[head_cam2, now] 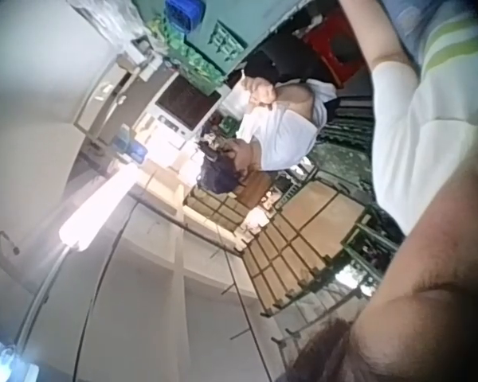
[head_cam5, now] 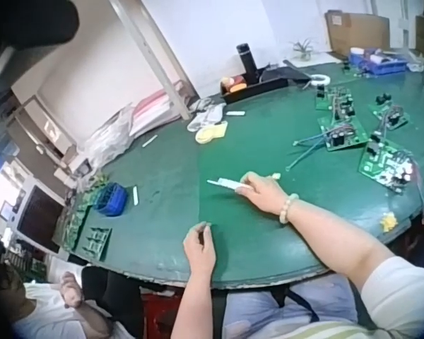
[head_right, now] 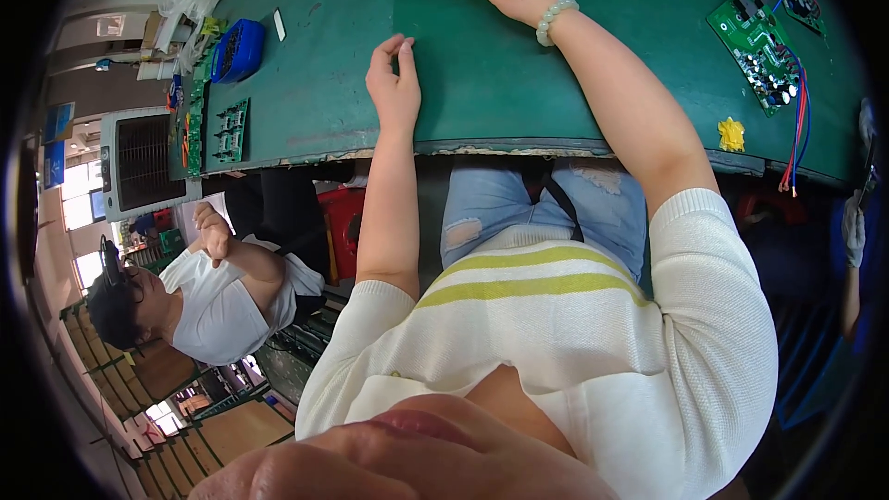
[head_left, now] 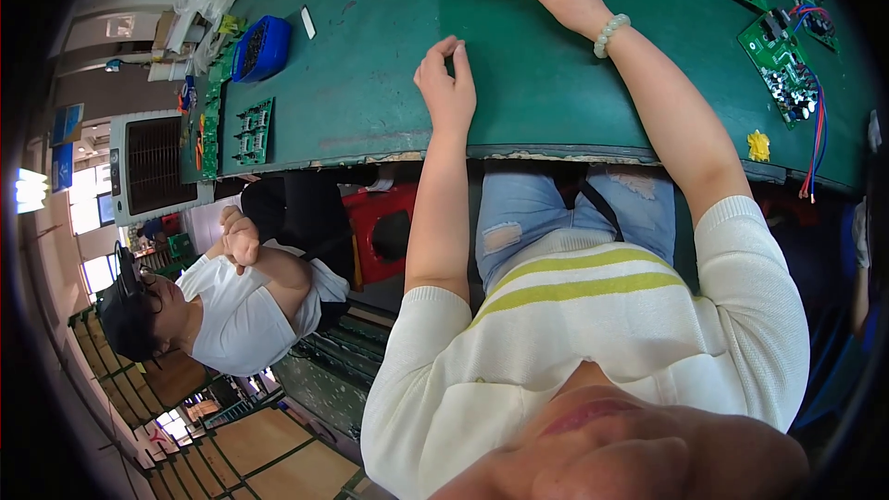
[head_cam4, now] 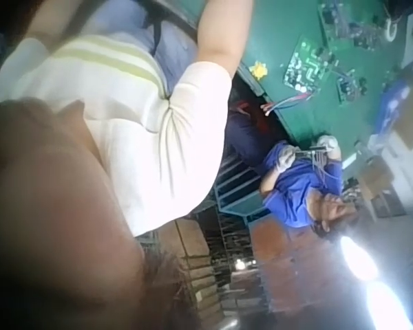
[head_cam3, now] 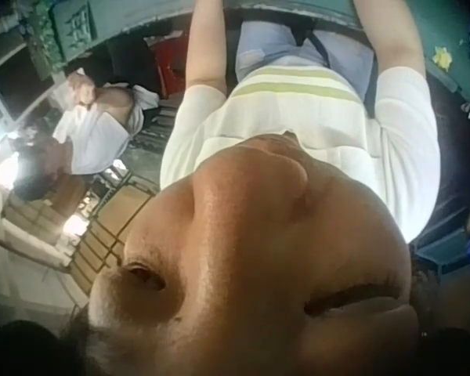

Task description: The person assembles components onto green printed circuit boards by hand, applying adhesive strips and wiring harnesses to each board.

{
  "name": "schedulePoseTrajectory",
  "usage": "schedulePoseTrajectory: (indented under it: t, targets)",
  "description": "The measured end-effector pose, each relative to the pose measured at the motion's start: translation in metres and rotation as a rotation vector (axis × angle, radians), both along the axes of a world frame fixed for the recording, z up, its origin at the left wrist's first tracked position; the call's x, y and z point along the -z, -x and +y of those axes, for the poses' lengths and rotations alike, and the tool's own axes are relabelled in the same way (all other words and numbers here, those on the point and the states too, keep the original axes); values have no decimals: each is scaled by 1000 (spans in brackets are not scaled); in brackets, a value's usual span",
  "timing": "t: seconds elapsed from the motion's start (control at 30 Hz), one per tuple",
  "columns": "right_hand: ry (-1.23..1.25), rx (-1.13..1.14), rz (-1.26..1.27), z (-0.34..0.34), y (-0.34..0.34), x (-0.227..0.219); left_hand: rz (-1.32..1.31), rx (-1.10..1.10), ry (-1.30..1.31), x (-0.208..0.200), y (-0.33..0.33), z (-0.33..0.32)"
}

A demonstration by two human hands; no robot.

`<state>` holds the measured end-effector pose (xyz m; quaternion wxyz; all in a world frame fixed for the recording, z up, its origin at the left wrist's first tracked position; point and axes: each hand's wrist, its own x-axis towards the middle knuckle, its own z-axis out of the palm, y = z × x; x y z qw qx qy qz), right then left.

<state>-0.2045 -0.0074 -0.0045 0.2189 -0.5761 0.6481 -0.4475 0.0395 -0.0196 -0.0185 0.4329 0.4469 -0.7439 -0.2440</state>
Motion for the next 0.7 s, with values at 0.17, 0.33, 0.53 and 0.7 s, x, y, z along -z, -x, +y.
schedulePoseTrajectory:
  t: [0.17, 0.33, 0.53, 0.7]
  targets:
    - [153, -13, 541, 6, -17, -1, 106, -29, 13, -5, 6, 2]
    - [-79, -10, 536, 16, -37, -16, 191, -106, -30, -3, 4, 1]
    - [-112, 24, 612, 13, -38, -9, 242, -118, -97, -6, 6, 2]
    - [-96, 29, 657, 10, -44, -8, 232, -107, -105, -7, 7, 2]
